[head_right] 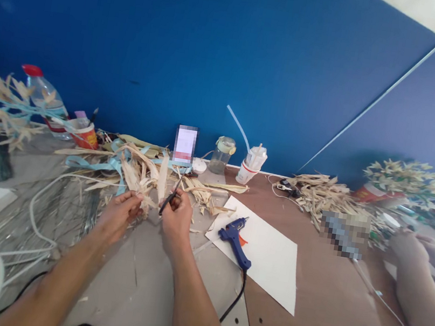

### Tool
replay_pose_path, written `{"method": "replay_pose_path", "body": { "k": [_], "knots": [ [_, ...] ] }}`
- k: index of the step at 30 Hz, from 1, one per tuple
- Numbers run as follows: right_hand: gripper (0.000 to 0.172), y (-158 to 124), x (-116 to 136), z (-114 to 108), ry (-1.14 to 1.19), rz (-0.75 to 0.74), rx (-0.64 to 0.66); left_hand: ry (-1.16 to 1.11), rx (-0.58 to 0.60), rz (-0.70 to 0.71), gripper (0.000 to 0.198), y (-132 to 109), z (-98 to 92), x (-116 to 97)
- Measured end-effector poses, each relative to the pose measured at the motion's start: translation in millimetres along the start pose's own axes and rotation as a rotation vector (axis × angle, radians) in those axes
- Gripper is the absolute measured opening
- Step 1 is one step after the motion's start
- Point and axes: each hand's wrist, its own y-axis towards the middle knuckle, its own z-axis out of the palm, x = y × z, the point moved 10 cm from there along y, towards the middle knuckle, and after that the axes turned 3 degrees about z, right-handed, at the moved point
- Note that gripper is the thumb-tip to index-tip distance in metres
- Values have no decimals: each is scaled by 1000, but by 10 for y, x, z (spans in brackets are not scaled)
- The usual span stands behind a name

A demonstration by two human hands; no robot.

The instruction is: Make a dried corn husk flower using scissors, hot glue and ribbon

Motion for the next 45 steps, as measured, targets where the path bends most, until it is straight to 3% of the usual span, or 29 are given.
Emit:
{"method": "replay_pose_path", "body": {
  "k": [3,9,18,26,45],
  "knots": [
    [37,9,39,-11,38,18,42,-36,-46,39,27,14,-54,-45],
    [27,-127,64,260,-74,74,380,-60,-110,71,25,28,-147,-121],
    [26,-278,34,361,-242,122,688,-52,-201,121,25,61,-289,-258],
    [20,-276,-80,309,-327,212,725,60,-212,153,20,101,-366,-226],
    [13,-236,-200,281,-413,236,704,188,-238,116,20,115,-428,-153]
  ]
}}
